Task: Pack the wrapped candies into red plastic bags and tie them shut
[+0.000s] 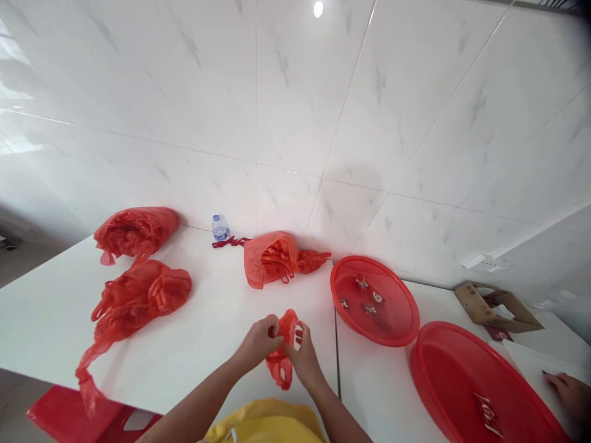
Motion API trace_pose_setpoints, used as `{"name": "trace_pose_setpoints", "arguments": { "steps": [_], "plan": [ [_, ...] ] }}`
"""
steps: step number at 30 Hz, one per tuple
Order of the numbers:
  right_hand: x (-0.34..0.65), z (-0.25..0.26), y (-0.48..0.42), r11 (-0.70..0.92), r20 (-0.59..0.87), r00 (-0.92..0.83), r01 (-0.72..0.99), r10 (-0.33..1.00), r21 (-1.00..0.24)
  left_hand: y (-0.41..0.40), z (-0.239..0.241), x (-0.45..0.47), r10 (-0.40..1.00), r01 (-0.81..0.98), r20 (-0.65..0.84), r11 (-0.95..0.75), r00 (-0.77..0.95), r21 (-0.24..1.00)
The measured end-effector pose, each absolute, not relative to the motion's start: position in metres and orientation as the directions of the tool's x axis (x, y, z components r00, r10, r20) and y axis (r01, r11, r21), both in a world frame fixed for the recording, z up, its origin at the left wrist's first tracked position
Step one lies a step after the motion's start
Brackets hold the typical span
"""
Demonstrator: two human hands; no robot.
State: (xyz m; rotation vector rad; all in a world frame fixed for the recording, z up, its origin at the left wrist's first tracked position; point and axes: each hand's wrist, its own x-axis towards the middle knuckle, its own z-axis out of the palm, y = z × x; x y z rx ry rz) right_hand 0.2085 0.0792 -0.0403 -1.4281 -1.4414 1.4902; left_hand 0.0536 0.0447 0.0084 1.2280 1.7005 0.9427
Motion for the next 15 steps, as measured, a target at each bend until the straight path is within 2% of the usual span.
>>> {"name": "trace_pose_setpoints", "arguments": {
  "steps": [4,6,8,11,13,15],
  "plan": [
    [0.221,-0.062,0.082,-0.238,-0.342,-0.212,0.398,0.915,-0.886,0.047,0.024,0.048,0.941,-0.036,-0.229,0.228,-0.249,0.973],
    [0.240,-0.067,0.091,-0.309,-0.386,-0.134,0.394,0.913,-0.866,0.047,0.027,0.034,0.907,-0.116,-0.258,0.232,-0.334,0.966],
    [0.257,-0.069,0.102,-0.405,-0.443,-0.057,0.315,0.895,-0.859,0.045,0.026,0.018,0.874,0.017,-0.228,0.261,-0.430,0.965],
    [0.272,-0.058,0.116,-0.483,-0.495,0.004,0.230,0.869,-0.845,0.043,0.023,-0.004,0.907,0.449,-0.102,0.297,-0.408,0.843],
    [0.276,-0.037,0.122,-0.478,-0.487,0.010,0.211,0.873,-0.853,0.044,0.029,-0.013,0.937,0.638,-0.084,0.295,-0.339,0.711],
    [0.279,-0.005,0.123,-0.387,-0.391,0.015,0.185,0.920,-0.903,0.046,0.046,-0.015,0.936,0.699,-0.030,0.284,-0.352,0.657]
  ]
}}
